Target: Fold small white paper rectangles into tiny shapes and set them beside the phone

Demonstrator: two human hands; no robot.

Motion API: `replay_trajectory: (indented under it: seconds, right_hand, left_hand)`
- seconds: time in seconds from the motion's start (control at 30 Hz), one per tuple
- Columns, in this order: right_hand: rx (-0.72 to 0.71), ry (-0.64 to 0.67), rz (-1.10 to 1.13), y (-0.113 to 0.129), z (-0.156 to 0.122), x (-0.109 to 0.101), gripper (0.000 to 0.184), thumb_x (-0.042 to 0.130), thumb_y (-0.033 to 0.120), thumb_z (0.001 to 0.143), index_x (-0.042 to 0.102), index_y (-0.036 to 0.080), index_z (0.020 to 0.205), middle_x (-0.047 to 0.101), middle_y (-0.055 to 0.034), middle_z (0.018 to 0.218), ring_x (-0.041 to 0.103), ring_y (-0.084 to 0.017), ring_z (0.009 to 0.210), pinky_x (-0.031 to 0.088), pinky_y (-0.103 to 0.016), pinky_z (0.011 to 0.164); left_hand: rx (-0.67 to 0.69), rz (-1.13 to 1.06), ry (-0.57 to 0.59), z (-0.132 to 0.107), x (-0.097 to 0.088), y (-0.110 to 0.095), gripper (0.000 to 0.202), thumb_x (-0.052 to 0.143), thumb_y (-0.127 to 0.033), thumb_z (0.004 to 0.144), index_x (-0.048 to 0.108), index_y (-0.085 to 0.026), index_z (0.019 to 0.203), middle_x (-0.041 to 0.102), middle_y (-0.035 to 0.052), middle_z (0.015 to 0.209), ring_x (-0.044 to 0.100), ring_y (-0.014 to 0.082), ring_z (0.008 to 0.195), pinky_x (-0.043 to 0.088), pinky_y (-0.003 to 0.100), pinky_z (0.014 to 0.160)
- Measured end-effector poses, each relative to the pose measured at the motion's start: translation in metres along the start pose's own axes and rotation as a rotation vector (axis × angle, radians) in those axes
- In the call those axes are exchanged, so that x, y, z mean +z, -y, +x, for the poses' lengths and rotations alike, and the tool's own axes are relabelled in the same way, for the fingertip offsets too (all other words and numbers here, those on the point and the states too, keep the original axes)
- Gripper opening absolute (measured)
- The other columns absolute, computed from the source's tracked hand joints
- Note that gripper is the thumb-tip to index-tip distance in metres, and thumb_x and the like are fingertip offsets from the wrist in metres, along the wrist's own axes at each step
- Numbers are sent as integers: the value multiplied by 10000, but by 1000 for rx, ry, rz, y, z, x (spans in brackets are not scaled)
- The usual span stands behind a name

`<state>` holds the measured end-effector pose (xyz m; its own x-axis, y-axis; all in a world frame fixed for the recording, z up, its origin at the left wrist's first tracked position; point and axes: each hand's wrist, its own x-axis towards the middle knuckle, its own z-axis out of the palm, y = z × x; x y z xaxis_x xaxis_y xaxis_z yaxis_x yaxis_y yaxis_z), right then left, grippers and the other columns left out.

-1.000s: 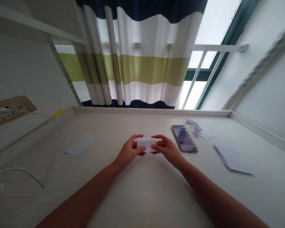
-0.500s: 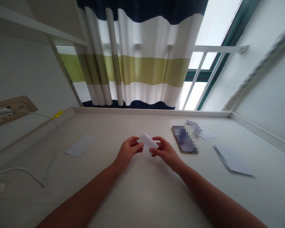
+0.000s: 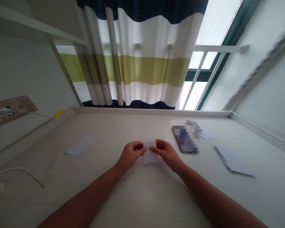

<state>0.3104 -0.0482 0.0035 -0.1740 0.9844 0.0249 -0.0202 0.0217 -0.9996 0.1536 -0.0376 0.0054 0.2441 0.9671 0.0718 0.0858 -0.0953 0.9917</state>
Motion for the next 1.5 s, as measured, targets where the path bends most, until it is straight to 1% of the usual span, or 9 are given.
replay_trajectory:
  seconds: [0.17,0.27,0.4,0.6,0.7,0.83,1.0,1.23,1.5]
  right_hand:
    - [-4,-1,33,-2,1,1,306,677,426,600,575,152,694,562,16,594,526,-131,598,400,-267,578]
    - [-3,-30,36,-1,1,1,286,691,397,591,571,151,676,569,14,608,518,-124,593,399,-262,580]
    - [-1,-54,38,0,1,0,274,702,384,584,568,158,663,584,10,617,526,-126,592,409,-262,581]
    - [-3,-48,59,0,1,1,291,710,398,567,585,157,671,594,8,614,546,-136,605,427,-270,588]
    - [39,-45,106,2,1,1,288,722,387,549,595,158,667,594,11,604,551,-132,598,432,-268,582]
    - [89,-78,160,4,2,-1,271,728,359,544,601,151,663,596,16,620,548,-113,585,440,-260,572]
    - [92,-110,166,3,3,-4,254,722,342,561,608,135,652,594,14,612,547,-105,577,449,-260,575]
    - [95,-124,161,4,4,-4,255,732,342,545,615,131,629,604,13,589,552,-101,554,462,-262,573]
    - [112,-115,156,7,3,-5,265,747,343,522,615,124,592,614,8,547,560,-106,522,473,-268,572]
  left_hand:
    - [-24,-24,-13,0,1,0,141,631,-273,635,627,-136,600,567,0,554,527,123,548,452,234,559]
    - [-68,-74,18,-1,2,-1,163,638,-292,636,639,-129,630,597,13,589,559,138,581,484,252,575]
    - [-106,-102,33,-2,4,-2,171,653,-295,629,664,-127,661,630,24,609,582,146,584,502,255,555]
    - [-91,-90,17,-2,4,-1,163,650,-291,635,677,-132,657,646,27,608,591,148,577,510,253,545]
    - [-89,-88,0,-2,3,-2,145,653,-279,627,674,-136,635,645,22,598,590,151,576,512,256,545]
    - [-94,-92,-18,-1,0,-3,144,649,-275,632,670,-133,623,646,23,598,596,156,585,512,265,571]
    - [-96,-98,-12,-1,-1,-2,142,646,-275,642,672,-135,643,650,23,609,603,160,595,511,272,590]
    - [-99,-84,-17,1,0,-1,148,646,-282,640,668,-136,644,659,24,612,613,165,598,507,273,602]
    - [-87,-41,-27,-1,0,-2,171,629,-292,640,640,-126,603,623,7,558,583,142,538,482,244,542]
